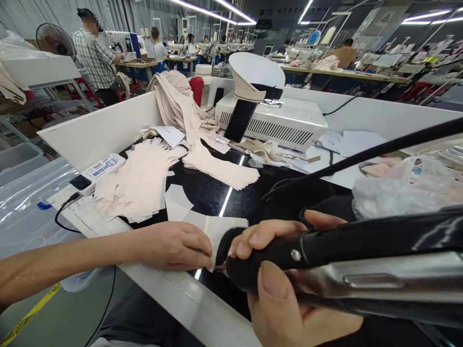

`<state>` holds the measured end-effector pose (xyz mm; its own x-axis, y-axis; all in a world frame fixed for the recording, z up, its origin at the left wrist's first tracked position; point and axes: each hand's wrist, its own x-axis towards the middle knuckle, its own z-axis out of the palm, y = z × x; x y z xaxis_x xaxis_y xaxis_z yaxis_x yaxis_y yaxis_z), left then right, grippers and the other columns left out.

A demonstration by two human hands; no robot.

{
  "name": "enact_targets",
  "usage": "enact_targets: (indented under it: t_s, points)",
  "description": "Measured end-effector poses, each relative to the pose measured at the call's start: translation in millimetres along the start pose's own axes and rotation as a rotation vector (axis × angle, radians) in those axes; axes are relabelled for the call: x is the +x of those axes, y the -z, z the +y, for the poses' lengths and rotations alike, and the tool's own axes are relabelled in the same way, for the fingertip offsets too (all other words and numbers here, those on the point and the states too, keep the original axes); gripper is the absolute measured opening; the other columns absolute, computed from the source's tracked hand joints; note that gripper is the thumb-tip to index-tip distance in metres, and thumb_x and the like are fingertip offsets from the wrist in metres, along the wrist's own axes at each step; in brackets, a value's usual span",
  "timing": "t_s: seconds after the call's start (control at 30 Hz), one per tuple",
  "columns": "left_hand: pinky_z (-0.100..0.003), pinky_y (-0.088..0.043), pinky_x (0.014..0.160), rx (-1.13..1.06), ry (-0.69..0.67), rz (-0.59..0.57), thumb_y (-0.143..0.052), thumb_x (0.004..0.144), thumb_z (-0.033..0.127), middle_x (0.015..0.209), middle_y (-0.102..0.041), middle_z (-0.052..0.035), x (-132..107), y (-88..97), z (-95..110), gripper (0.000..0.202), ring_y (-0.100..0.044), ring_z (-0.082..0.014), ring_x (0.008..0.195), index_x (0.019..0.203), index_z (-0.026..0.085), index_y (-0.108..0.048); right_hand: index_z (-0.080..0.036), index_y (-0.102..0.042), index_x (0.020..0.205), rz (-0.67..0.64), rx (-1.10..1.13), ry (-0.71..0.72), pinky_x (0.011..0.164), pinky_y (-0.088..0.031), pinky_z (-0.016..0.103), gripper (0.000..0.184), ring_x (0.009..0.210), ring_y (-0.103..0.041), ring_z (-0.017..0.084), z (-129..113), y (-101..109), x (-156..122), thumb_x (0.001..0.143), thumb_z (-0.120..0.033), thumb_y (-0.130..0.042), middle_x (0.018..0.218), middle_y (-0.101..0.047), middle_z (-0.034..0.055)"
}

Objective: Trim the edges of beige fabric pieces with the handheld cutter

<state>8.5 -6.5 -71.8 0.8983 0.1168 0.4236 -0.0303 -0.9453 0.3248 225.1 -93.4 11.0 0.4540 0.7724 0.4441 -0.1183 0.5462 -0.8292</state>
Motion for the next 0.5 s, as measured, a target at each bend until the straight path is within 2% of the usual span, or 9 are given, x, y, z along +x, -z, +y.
enact_targets:
  t_s: [0.07, 0.2, 0.3, 0.5]
  points:
    - [-0.033, -0.071, 0.129, -0.005, 0.005, 0.004, -0.081, 0.128, 0.019, 0.133, -0.096, -0.013, 0.2, -0.2, 0.0, 0.016, -0.093, -0.0243, 0.128, 0.132, 0.022, -0.097, -0.041, -0.086, 0.124, 0.054, 0.026, 0.058, 0.05, -0.063, 0.045, 0.051, 0.056, -0.064, 0.024, 4.2, -6.7, -2.1, 0.085, -0.052, -0.117, 0.078, -0.067, -0.0087]
    - [-0.033, -0.071, 0.128, 0.007, -0.01, 0.005, -0.08, 0.129, 0.02, 0.133, -0.095, -0.0134, 0.3, 0.3, 0.1, 0.018, -0.093, -0.0242, 0.127, 0.132, 0.021, -0.097, -0.04, -0.086, 0.129, 0.022, 0.05, 0.044, 0.05, -0.057, 0.038, 0.054, 0.059, -0.065, 0.023, 7.2, -8.8, -5.4, 0.087, -0.051, -0.118, 0.08, -0.07, -0.0089]
    - [-0.033, -0.071, 0.129, 0.022, -0.025, 0.015, -0.076, 0.131, 0.021, 0.133, -0.095, -0.0142, -0.5, 0.8, -0.1, 0.021, -0.093, -0.0246, 0.128, 0.135, 0.019, -0.096, -0.04, -0.085, 0.128, 0.005, 0.049, 0.049, 0.05, -0.056, 0.038, 0.052, 0.059, -0.066, 0.023, 5.5, -6.7, -6.7, 0.089, -0.05, -0.117, 0.08, -0.07, -0.0089]
    - [-0.035, -0.073, 0.126, 0.021, -0.038, 0.033, -0.084, 0.125, 0.016, 0.134, -0.095, -0.0144, -0.8, 0.8, -0.1, 0.016, -0.094, -0.0259, 0.126, 0.133, 0.02, -0.097, -0.04, -0.082, 0.13, 0.013, -0.008, 0.057, 0.051, -0.056, 0.039, 0.048, 0.058, -0.067, 0.025, 4.8, -7.6, -7.4, 0.094, -0.049, -0.113, 0.079, -0.067, -0.0088]
